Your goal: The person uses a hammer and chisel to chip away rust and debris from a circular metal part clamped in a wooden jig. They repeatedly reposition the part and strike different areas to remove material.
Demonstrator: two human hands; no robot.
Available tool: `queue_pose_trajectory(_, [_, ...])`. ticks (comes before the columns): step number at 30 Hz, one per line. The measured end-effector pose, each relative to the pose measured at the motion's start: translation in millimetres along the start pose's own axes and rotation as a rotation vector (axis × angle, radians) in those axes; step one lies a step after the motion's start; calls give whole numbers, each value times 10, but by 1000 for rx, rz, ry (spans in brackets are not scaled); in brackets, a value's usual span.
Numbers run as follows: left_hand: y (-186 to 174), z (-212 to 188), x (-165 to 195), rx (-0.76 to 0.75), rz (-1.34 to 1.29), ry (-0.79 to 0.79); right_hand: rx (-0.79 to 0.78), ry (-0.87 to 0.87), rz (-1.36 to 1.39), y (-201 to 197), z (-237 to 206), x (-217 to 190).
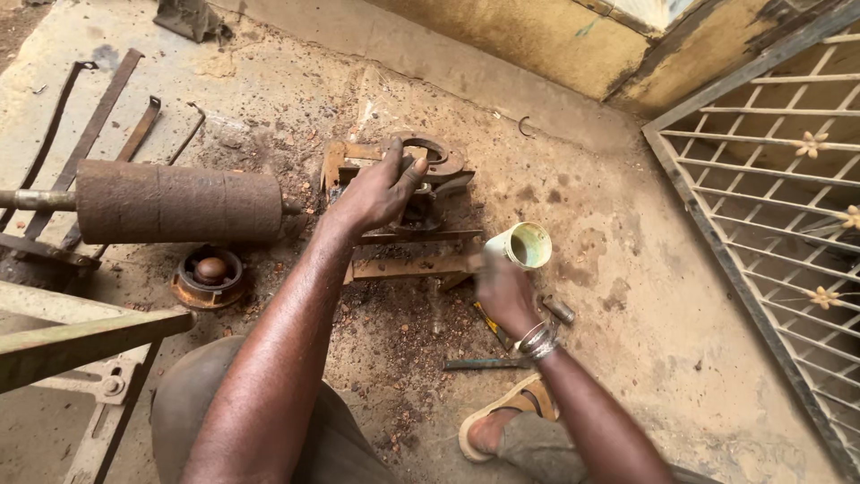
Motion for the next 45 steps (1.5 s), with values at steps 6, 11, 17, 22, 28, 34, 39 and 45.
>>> queue_pose_trajectory(6, [-22,-19,4,26,5,13,272,-73,211,-280,-43,-142])
queue_pose_trajectory(11, [-28,-10,-8,17,24,-21,239,-146,4,-161,-31,-172])
queue_pose_trajectory(17, [-44,-17,18,14,11,9,486,-173,277,-154,10,42])
queue_pose_trajectory(22, [-24,-40,44,6,14,-17,-151,149,-103,244,-40,221])
queue_pose_trajectory(28, [-26,-63,87,24,34,11,543,-86,528,-219,-77,171])
queue_pose_trajectory(34, [-16,-62,7,2,-12,-77,54,144,-206,-22,17,158])
queue_pose_trajectory(39, [-14,-49,31,14,32,-25,462,-166,194,-208,-68,-101])
queue_pose_trajectory(45, [-23,-59,39,25,-9,-6,226,10,-51,-24,-46,109])
Point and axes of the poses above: each hand's wrist, its own z-axis towards the middle knuckle, its own y-axis out of the palm, x = y × z, the point moved 6 cm from there along z, towards the middle knuckle, and after that the axes turned 15 degrees about -z, right-handed, at the moved point
